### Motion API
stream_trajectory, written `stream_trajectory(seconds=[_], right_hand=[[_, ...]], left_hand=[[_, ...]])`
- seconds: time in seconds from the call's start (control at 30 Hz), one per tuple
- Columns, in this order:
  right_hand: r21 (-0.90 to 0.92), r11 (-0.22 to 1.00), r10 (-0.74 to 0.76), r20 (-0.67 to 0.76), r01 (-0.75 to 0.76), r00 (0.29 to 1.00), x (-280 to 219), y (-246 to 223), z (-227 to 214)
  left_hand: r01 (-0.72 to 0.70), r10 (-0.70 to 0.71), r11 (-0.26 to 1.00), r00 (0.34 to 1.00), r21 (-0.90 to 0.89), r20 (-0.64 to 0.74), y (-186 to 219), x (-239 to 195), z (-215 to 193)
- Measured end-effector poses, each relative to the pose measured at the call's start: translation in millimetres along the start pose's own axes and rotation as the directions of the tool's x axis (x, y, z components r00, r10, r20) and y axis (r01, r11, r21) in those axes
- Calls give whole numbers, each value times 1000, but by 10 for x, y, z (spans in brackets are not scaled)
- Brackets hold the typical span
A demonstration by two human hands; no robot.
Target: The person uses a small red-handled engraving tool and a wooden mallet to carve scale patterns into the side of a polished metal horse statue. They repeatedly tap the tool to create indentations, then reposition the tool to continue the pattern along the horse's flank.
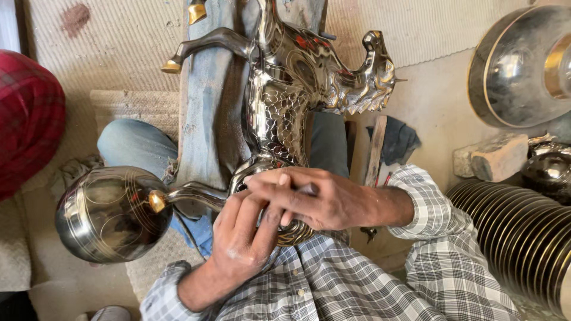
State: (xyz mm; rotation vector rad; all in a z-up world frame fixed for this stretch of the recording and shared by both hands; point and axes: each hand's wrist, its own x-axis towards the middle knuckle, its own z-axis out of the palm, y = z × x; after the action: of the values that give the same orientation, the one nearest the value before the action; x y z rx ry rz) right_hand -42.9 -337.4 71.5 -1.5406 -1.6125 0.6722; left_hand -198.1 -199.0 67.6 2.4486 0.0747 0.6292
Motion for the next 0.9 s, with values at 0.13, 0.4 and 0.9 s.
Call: stream_trajectory(seconds=[0.13, 0.4, 0.9], right_hand=[[-130, 989, 42, -226, -73, 973, 141, 283, -331], [13, 997, 76, -488, -80, 869, 221, 1068, -1160], [-352, 929, -25, -365, -113, 931, 400, 923, -1152]], left_hand=[[77, -31, 982, 966, 173, -255, -68, -5, 186], [10, 41, 934, 990, 356, -136, -630, -321, 457], [75, -63, 964, 996, 256, -56, -890, -329, 235]])
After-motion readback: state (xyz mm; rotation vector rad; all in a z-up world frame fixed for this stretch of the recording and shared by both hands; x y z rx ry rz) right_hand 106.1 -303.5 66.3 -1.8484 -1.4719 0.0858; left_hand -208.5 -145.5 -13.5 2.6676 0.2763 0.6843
